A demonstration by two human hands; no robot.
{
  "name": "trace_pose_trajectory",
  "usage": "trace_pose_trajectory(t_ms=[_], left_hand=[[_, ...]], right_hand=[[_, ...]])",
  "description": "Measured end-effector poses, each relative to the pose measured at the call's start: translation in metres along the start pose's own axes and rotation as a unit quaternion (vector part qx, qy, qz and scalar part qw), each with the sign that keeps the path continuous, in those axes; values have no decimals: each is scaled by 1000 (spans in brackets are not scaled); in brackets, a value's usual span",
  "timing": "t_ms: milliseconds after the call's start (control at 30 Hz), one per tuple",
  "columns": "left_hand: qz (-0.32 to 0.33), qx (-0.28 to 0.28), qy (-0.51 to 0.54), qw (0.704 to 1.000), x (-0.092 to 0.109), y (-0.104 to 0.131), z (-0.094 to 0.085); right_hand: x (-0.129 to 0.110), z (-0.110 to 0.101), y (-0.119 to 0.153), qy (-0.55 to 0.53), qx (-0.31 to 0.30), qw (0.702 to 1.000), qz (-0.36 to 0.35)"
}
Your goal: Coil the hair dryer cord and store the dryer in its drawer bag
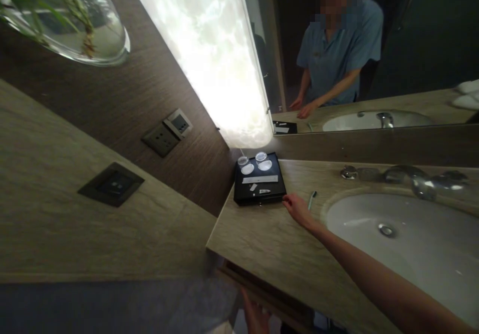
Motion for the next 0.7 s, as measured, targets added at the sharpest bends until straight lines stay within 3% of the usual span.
trace_pose_trajectory(t_ms=[67,133,200,233,300,367,400,467,500,600,700], left_hand=[[-32,27,216,976,-15,-20,10],[-26,26,295,955,-12,-36,19],[-30,28,238,970,-2,-45,18],[-44,56,172,983,3,-46,9],[-54,174,2,983,25,-43,-23],[35,280,-128,951,78,-43,-50],[107,299,-159,935,111,-47,-56],[239,249,-190,919,181,-70,-54],[274,209,-218,913,214,-86,-48],[272,113,-363,884,291,-137,-24],[192,50,-510,837,320,-176,-5]], right_hand=[[-28,-4,-28,33,-10,999,-34],[-46,-3,-57,66,-31,996,-47],[-55,2,-81,95,-57,993,-48],[-57,6,-90,106,-69,991,-47],[-57,14,-101,119,-89,988,-45],[-54,20,-106,117,-100,987,-35],[-52,22,-108,110,-104,988,-29],[-49,25,-112,83,-106,991,-20],[-48,25,-114,62,-105,992,-18],[-43,20,-119,-30,-87,996,-5],[-32,12,-113,-168,-58,984,30]])
Point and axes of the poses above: each hand's wrist, its own y-axis away from the middle knuckle, its own z-axis out of the palm, x = y × z, the point moved 8 cm from there along -y, towards the middle knuckle, and after that the axes turned 14 degrees about -x, right-handed, at the moved point
